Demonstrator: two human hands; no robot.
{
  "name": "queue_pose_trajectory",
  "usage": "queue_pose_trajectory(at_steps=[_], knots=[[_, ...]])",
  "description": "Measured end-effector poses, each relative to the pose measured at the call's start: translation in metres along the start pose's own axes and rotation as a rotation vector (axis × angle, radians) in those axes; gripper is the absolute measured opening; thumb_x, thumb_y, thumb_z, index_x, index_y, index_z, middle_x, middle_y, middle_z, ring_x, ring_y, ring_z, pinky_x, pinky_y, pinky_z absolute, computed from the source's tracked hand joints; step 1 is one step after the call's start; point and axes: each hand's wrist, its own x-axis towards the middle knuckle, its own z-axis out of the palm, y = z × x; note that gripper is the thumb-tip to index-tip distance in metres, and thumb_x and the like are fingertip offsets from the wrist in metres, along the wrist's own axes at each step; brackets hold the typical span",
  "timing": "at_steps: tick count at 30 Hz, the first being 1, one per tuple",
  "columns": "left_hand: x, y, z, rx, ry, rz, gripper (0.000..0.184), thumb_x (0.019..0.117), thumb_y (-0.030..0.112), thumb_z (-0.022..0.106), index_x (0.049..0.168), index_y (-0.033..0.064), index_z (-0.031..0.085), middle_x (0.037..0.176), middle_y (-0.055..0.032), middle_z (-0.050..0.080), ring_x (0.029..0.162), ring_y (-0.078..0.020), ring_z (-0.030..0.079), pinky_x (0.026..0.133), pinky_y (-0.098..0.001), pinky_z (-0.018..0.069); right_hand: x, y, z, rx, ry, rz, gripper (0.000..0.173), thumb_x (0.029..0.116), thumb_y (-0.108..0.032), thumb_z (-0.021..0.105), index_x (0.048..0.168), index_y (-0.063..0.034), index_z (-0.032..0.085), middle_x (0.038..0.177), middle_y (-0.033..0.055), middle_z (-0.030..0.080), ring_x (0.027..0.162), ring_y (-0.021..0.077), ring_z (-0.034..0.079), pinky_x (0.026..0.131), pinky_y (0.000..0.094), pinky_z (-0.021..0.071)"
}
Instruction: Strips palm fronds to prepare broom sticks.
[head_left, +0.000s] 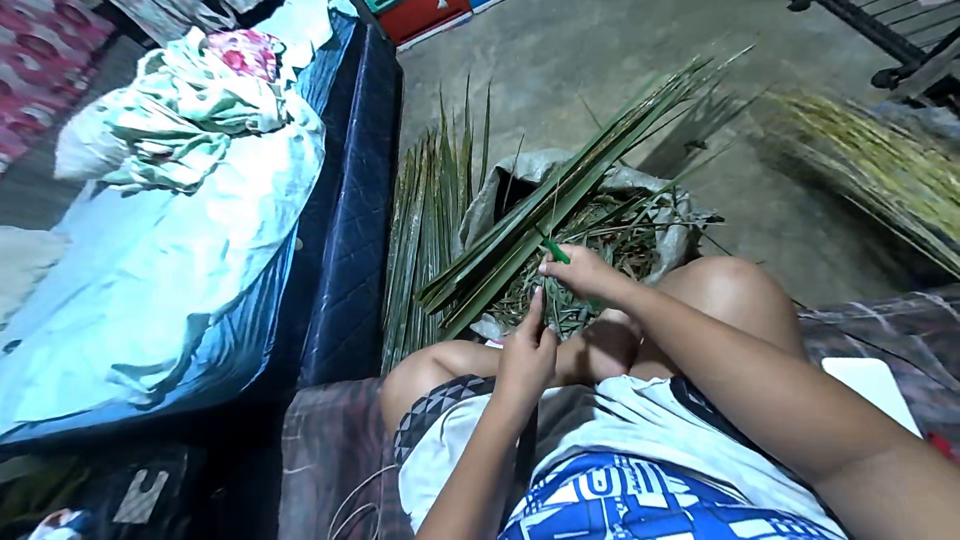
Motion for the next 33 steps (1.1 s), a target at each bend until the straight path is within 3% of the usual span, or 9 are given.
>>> queue_pose_trajectory(at_steps=[3, 6, 8, 10, 14, 19, 26, 32, 33], knots=[[0.0, 0.005, 0.0, 0.052, -0.065, -0.036, 0.059, 0.1093, 0.022, 0.047, 0.164, 0.0199, 0.026, 0.098, -0.0103, 0.07, 0.058, -0.0142, 0.061, 0.057, -0.0322, 0.0547, 0.012, 0.009, -0.015, 0.088, 0.154, -0.029, 0.025, 0.1089, -0.031, 0.056, 0.119, -0.0097, 0.063, 0.075, 0.0037, 0.05, 0.056, 0.0117, 0.043, 0.054, 0.0294, 0.0401], [0.001, 0.004, -0.001, 0.072, -0.061, -0.012, 0.053, 0.1117, 0.023, 0.041, 0.163, 0.0187, 0.029, 0.087, -0.0068, 0.068, 0.055, -0.0124, 0.056, 0.054, -0.0304, 0.0495, 0.02, 0.016, -0.026, 0.115, 0.283, -0.038, 0.031, 0.1107, -0.037, 0.05, 0.124, -0.013, 0.064, 0.075, 0.005, 0.05, 0.055, 0.0142, 0.042, 0.052, 0.0323, 0.0398], [0.007, -0.001, -0.003, 0.086, -0.004, 0.002, 0.052, 0.1116, 0.02, 0.037, 0.163, 0.0181, 0.03, 0.089, -0.0094, 0.068, 0.063, -0.015, 0.058, 0.062, -0.0336, 0.0501, 0.016, 0.011, -0.022, 0.012, 0.24, 0.008, 0.032, 0.1115, -0.034, 0.047, 0.122, -0.0082, 0.063, 0.078, 0.009, 0.052, 0.059, 0.0183, 0.047, 0.056, 0.0363, 0.0429], [0.014, -0.006, -0.005, 0.087, 0.06, -0.017, 0.052, 0.112, 0.02, 0.036, 0.163, 0.0172, 0.028, 0.091, -0.0126, 0.067, 0.067, -0.018, 0.059, 0.065, -0.0365, 0.051, 0.003, 0.002, -0.01, -0.174, 0.103, 0.044, 0.033, 0.111, -0.029, 0.048, 0.12, -0.001, 0.063, 0.09, 0.017, 0.06, 0.075, 0.0264, 0.056, 0.071, 0.0462, 0.0482], [0.027, -0.011, -0.013, 0.098, 0.126, -0.074, 0.051, 0.1113, 0.018, 0.033, 0.162, 0.0138, 0.03, 0.098, -0.0155, 0.069, 0.077, -0.0222, 0.064, 0.076, -0.0402, 0.0537, -0.029, -0.005, 0.028, -0.549, -0.175, -0.002, 0.03, 0.1075, -0.027, 0.047, 0.113, -0.0021, 0.063, 0.099, 0.0189, 0.064, 0.093, 0.0339, 0.064, 0.081, 0.0552, 0.0493], [0.03, -0.012, -0.011, 0.096, 0.144, -0.078, 0.049, 0.1116, 0.017, 0.032, 0.16, 0.0095, 0.035, 0.1, -0.0159, 0.068, 0.08, -0.0223, 0.065, 0.078, -0.04, 0.0536, -0.029, -0.016, 0.037, -0.834, -0.075, -0.007, 0.035, 0.1086, -0.026, 0.049, 0.128, 0.0009, 0.06, 0.12, 0.0268, 0.067, 0.116, 0.045, 0.065, 0.093, 0.0628, 0.0502], [0.03, -0.012, -0.004, 0.032, 0.072, -0.088, 0.051, 0.1124, 0.019, 0.033, 0.163, 0.0157, 0.03, 0.1, -0.0159, 0.068, 0.07, -0.019, 0.061, 0.068, -0.0365, 0.0517, 0.016, -0.004, 0.01, -0.789, 0.275, 0.081, 0.03, 0.107, -0.026, 0.056, 0.121, -0.0002, 0.062, 0.111, 0.0249, 0.071, 0.107, 0.0453, 0.069, 0.085, 0.0635, 0.0532], [0.036, -0.021, -0.012, -0.072, 0.094, -0.114, 0.043, 0.1118, 0.017, 0.034, 0.152, 0.0088, 0.045, 0.088, -0.0096, 0.064, 0.061, -0.0139, 0.054, 0.058, -0.0316, 0.046, -0.02, -0.004, 0.031, -0.646, -0.159, 0.026, 0.032, 0.108, -0.026, 0.047, 0.114, 0.0, 0.064, 0.105, 0.0222, 0.066, 0.1, 0.0385, 0.065, 0.086, 0.0591, 0.0495], [0.037, -0.022, -0.013, -0.089, 0.094, -0.112, 0.047, 0.1104, 0.014, 0.033, 0.156, 0.0107, 0.042, 0.086, -0.0086, 0.064, 0.06, -0.0132, 0.052, 0.056, -0.031, 0.0444, -0.024, -0.003, 0.036, -0.656, -0.197, 0.023, 0.031, 0.1084, -0.026, 0.046, 0.113, -0.0004, 0.063, 0.104, 0.0212, 0.065, 0.099, 0.0372, 0.064, 0.085, 0.0572, 0.0491]])
